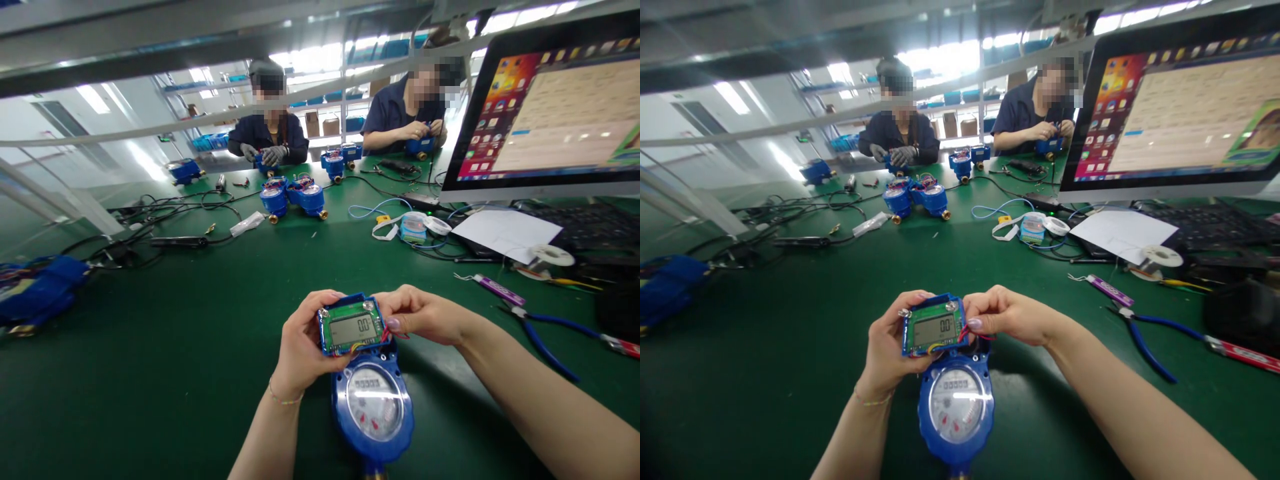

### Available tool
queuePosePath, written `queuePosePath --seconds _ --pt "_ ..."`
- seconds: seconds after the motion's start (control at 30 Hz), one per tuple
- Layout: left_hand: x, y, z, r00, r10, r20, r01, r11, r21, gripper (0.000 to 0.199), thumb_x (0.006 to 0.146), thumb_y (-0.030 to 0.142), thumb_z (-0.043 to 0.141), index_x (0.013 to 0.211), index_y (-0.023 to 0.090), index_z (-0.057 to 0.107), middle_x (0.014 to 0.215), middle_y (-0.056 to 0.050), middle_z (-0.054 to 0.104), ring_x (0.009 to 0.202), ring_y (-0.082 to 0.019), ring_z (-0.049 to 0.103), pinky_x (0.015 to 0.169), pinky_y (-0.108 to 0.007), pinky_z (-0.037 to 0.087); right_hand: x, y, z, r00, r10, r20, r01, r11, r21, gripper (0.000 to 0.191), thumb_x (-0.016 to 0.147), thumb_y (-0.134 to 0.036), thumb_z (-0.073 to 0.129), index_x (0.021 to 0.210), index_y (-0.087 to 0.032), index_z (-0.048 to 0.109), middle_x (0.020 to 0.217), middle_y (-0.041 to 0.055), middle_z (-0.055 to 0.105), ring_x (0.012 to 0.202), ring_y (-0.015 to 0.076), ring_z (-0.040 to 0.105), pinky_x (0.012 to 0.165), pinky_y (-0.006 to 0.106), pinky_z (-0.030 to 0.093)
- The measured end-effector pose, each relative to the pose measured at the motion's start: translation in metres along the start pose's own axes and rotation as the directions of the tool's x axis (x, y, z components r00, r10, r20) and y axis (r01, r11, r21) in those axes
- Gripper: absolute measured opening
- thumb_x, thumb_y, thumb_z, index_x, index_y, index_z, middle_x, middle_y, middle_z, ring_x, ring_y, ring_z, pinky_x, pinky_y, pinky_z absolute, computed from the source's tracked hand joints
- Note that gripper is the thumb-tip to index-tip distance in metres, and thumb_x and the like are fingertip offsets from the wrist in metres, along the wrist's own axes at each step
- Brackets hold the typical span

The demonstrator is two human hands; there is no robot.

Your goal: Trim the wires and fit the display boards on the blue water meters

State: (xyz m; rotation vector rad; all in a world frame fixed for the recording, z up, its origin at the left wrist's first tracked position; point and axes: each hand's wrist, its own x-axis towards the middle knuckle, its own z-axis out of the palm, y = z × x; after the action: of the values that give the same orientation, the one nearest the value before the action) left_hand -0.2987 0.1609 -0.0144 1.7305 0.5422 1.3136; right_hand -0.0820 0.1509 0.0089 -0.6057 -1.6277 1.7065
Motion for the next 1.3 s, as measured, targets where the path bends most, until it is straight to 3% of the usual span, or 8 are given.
queuePosePath --seconds 0.13,0.23,0.4,0.53,0.77,0.97,1.17,1.3 --pt "0.001 -0.001 0.001 1.0 0.003 -0.014 -0.003 1.0 -0.029 0.06 0.054 0.014 0.082 0.108 0.023 0.058 0.105 -0.002 0.06 0.1 -0.016 0.058 0.09 -0.023 0.049 0.004 0.0 -0.004 0.993 -0.085 0.077 0.1 0.968 -0.23 0.038 0.092 -0.046 0.053 0.072 -0.013 0.06 0.074 0.0008 0.051 0.066 0.011 0.045 0.06 0.022 0.037" --pt "0.0 -0.002 0.001 0.999 -0.009 -0.032 0.007 0.999 -0.054 0.06 0.053 0.014 0.082 0.107 0.023 0.059 0.106 -0.002 0.06 0.1 -0.016 0.059 0.09 -0.023 0.05 0.0 0.009 -0.002 0.994 -0.107 0.016 0.106 0.928 -0.357 0.039 0.094 -0.048 0.047 0.077 -0.015 0.058 0.073 0.0013 0.053 0.069 0.0126 0.047 0.064 0.024 0.038" --pt "-0.001 -0.004 0.004 0.996 -0.062 -0.067 0.056 0.994 -0.089 0.061 0.052 0.016 0.084 0.107 0.024 0.059 0.107 -0.002 0.061 0.1 -0.016 0.06 0.089 -0.022 0.05 -0.016 0.023 0.0 0.975 -0.191 -0.11 0.137 0.916 -0.376 0.055 0.097 -0.059 0.021 0.086 -0.016 0.054 0.064 -0.0013 0.047 0.055 0.0114 0.042 0.051 0.023 0.036" --pt "-0.003 -0.008 0.009 0.997 -0.025 -0.075 0.017 0.995 -0.096 0.062 0.052 0.018 0.084 0.108 0.024 0.059 0.105 -0.003 0.062 0.098 -0.017 0.062 0.087 -0.024 0.051 -0.017 0.023 -0.003 0.966 -0.249 -0.064 0.182 0.839 -0.512 0.051 0.095 -0.057 0.034 0.08 -0.016 0.059 0.076 0.0041 0.055 0.076 0.0164 0.05 0.076 0.033 0.042" --pt "-0.005 -0.009 0.007 0.987 0.123 -0.098 -0.124 0.992 -0.002 0.061 0.054 0.023 0.085 0.109 0.022 0.058 0.104 -0.007 0.062 0.097 -0.022 0.062 0.088 -0.033 0.052 0.006 0.025 0.0 0.965 -0.263 -0.023 0.176 0.707 -0.685 0.046 0.097 -0.051 0.031 0.093 -0.017 0.063 0.096 0.0091 0.053 0.099 0.0218 0.046 0.101 0.045 0.028" --pt "-0.012 0.002 0.005 0.994 0.101 -0.043 -0.098 0.992 0.081 0.075 0.057 0.025 0.084 0.123 0.025 0.05 0.108 -0.007 0.06 0.098 -0.022 0.063 0.085 -0.031 0.054 0.028 0.024 -0.009 0.974 -0.138 0.18 0.213 0.83 -0.516 0.05 0.092 -0.057 0.041 0.112 -0.015 0.059 0.119 0.012 0.047 0.114 0.0217 0.041 0.102 0.039 0.031" --pt "-0.008 0.007 -0.009 0.996 0.026 0.082 -0.043 0.978 0.207 0.057 0.058 0.025 0.083 0.109 0.024 0.057 0.112 -0.01 0.053 0.106 -0.027 0.056 0.088 -0.039 0.051 0.065 0.033 -0.019 0.942 -0.057 0.33 0.2 0.886 -0.418 0.046 0.085 -0.057 0.054 0.071 -0.014 0.064 0.098 0.0065 0.058 0.097 0.0205 0.05 0.092 0.034 0.038" --pt "-0.011 0.003 -0.016 0.995 0.1 0.016 -0.097 0.885 0.456 0.047 0.06 0.019 0.08 0.103 0.026 0.063 0.1 -0.007 0.052 0.095 -0.024 0.054 0.077 -0.037 0.05 0.083 0.038 -0.016 0.931 -0.028 0.364 0.172 0.913 -0.369 0.043 0.081 -0.051 0.059 0.06 -0.013 0.058 0.097 0.0057 0.058 0.093 0.0206 0.051 0.085 0.033 0.04"
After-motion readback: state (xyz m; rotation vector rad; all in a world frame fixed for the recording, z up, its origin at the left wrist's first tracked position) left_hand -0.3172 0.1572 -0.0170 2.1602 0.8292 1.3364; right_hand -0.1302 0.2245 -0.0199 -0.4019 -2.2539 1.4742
